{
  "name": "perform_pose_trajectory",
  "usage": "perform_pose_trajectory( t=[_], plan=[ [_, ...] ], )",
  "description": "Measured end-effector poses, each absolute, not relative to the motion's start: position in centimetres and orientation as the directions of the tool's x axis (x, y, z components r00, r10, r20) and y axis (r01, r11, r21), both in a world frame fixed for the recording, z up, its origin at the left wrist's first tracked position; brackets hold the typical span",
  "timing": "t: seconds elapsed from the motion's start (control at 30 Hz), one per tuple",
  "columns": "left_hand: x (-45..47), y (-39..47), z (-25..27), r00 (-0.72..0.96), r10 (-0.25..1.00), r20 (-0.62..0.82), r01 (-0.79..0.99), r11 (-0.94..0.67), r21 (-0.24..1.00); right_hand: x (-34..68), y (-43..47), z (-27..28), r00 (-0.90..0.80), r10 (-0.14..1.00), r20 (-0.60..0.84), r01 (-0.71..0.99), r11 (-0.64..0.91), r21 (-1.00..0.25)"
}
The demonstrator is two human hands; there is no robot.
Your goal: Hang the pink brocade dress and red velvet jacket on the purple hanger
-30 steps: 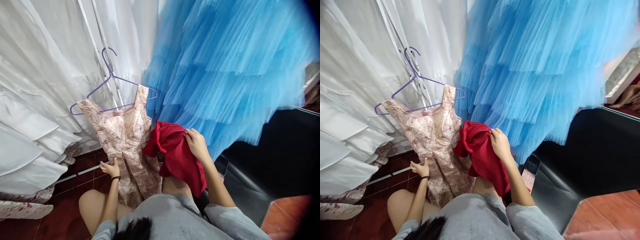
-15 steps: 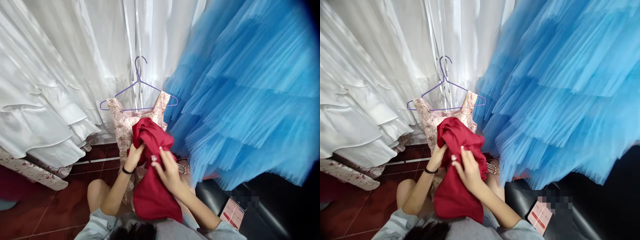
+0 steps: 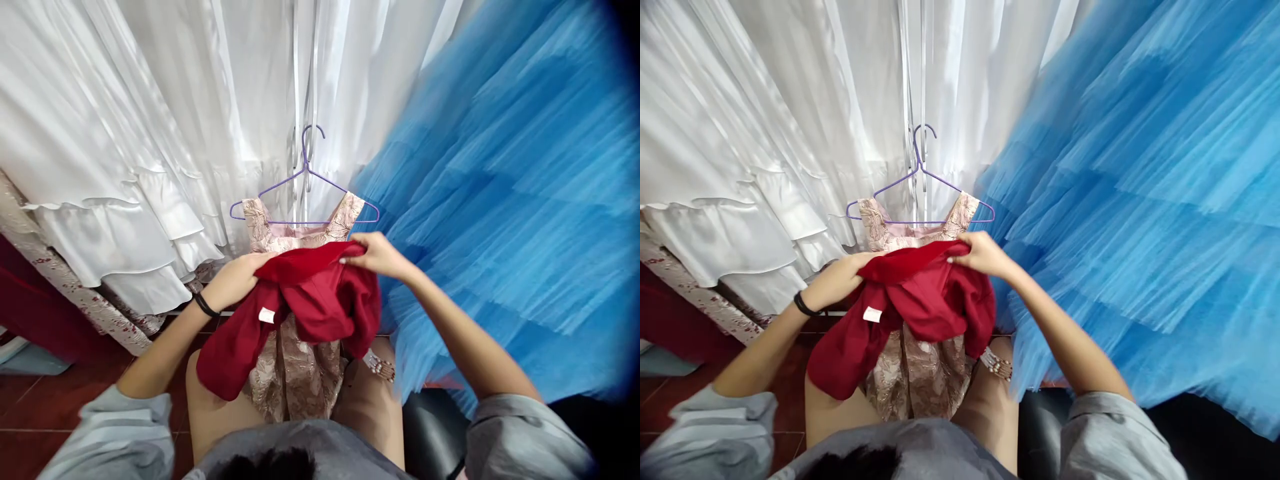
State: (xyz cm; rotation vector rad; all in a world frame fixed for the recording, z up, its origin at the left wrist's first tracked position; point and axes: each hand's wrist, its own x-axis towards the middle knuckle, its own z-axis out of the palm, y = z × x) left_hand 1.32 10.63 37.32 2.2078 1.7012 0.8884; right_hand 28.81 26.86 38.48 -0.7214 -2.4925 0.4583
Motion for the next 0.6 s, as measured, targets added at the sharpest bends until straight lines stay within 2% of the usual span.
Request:
perform_pose_trajectory(
  t=[0.07,0.1,0.13,0.2,0.27,0.37,0.43,0.5,0.53,0.6],
  plan=[
    [-0.5,10.4,39.6,0.084,0.945,0.315,0.910,-0.202,0.362,29.2,27.9,42.0,-0.677,0.539,0.502,0.502,0.836,-0.220],
    [-1.3,10.4,40.7,0.029,0.933,0.360,0.938,-0.150,0.312,29.3,28.4,43.5,-0.627,0.514,0.585,0.550,0.824,-0.134],
    [-2.1,10.5,41.7,-0.029,0.901,0.433,0.950,-0.110,0.291,29.2,28.8,44.8,-0.571,0.478,0.667,0.587,0.806,-0.074],
    [-3.4,11.2,43.1,-0.111,0.818,0.565,0.941,-0.096,0.325,28.8,29.4,46.8,-0.498,0.403,0.768,0.627,0.779,-0.002],
    [-4.6,12.2,43.7,-0.147,0.798,0.584,0.904,-0.131,0.407,28.3,30.1,48.2,-0.597,0.388,0.703,0.611,0.787,0.085],
    [-6.1,13.4,43.6,-0.158,0.852,0.499,0.854,-0.136,0.502,28.5,31.5,49.9,-0.811,0.406,0.422,0.519,0.832,0.196],
    [-6.9,13.8,43.6,-0.191,0.830,0.523,0.844,-0.133,0.520,29.1,32.5,51.0,-0.818,0.409,0.405,0.524,0.820,0.230],
    [-7.3,13.8,43.9,-0.182,0.811,0.557,0.869,-0.132,0.476,29.7,33.2,51.7,-0.762,0.428,0.486,0.590,0.769,0.247],
    [-7.3,13.7,44.2,-0.150,0.824,0.546,0.893,-0.124,0.432,29.9,33.3,51.9,-0.757,0.452,0.472,0.608,0.753,0.253],
    [-7.0,13.4,45.0,-0.087,0.860,0.503,0.950,-0.080,0.302,30.1,33.0,52.2,-0.785,0.521,0.336,0.608,0.752,0.254]
  ],
)
